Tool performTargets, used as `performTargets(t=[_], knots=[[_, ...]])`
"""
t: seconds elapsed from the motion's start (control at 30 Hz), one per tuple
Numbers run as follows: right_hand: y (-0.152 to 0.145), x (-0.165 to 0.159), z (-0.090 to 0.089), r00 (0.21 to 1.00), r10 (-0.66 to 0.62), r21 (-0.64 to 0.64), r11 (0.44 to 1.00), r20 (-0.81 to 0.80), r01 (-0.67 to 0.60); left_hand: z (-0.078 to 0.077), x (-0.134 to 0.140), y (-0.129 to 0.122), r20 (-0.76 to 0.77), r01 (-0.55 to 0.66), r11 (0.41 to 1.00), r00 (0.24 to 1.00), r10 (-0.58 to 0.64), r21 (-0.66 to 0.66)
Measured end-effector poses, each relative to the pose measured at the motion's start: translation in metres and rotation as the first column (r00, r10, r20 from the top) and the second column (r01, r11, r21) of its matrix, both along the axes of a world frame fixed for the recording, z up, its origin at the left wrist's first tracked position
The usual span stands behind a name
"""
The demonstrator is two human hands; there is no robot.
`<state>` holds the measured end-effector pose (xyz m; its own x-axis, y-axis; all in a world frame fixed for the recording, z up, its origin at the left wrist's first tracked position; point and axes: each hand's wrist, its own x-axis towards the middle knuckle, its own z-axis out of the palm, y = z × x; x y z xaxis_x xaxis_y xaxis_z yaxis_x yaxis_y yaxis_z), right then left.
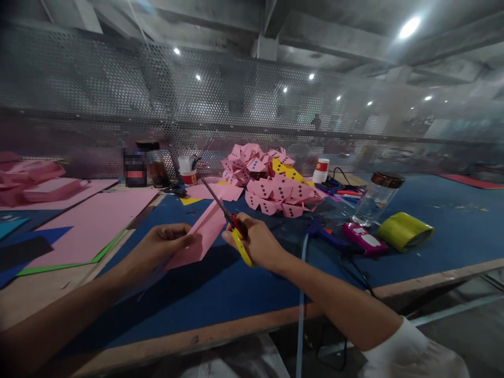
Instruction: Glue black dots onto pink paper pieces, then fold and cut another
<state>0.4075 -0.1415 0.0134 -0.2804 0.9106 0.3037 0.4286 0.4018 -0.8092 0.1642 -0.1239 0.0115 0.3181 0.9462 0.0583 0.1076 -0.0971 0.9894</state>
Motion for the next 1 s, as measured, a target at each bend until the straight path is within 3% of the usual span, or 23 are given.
performTargets(t=[0.13,0.27,0.43,0.53,0.7,1.0], knots=[[-0.004,0.004,0.008,0.999,0.039,-0.055,0.998,0.034,-0.037,0.008,-0.003,0.000,0.021,-0.073,0.997,0.997,0.073,0.035],[-0.007,0.009,0.015,0.982,0.015,-0.023,1.000,0.186,-0.010,0.017,-0.007,0.000,0.020,-0.160,0.987,0.987,0.160,0.021],[-0.006,0.013,0.018,0.901,-0.062,0.090,0.996,0.430,0.025,0.023,-0.012,0.000,0.021,-0.222,0.975,0.975,0.222,-0.032],[-0.005,0.016,0.018,0.851,-0.097,0.120,0.992,0.516,0.040,0.021,-0.016,0.004,0.025,-0.254,0.967,0.967,0.254,0.004],[-0.006,0.020,0.021,0.807,-0.126,0.132,0.989,0.577,0.061,0.015,-0.021,0.012,0.076,-0.307,0.950,0.950,0.303,0.061],[-0.004,0.020,0.019,0.749,-0.142,0.093,0.990,0.647,0.108,0.018,-0.024,0.008,0.043,-0.340,0.933,0.940,0.337,0.117]])
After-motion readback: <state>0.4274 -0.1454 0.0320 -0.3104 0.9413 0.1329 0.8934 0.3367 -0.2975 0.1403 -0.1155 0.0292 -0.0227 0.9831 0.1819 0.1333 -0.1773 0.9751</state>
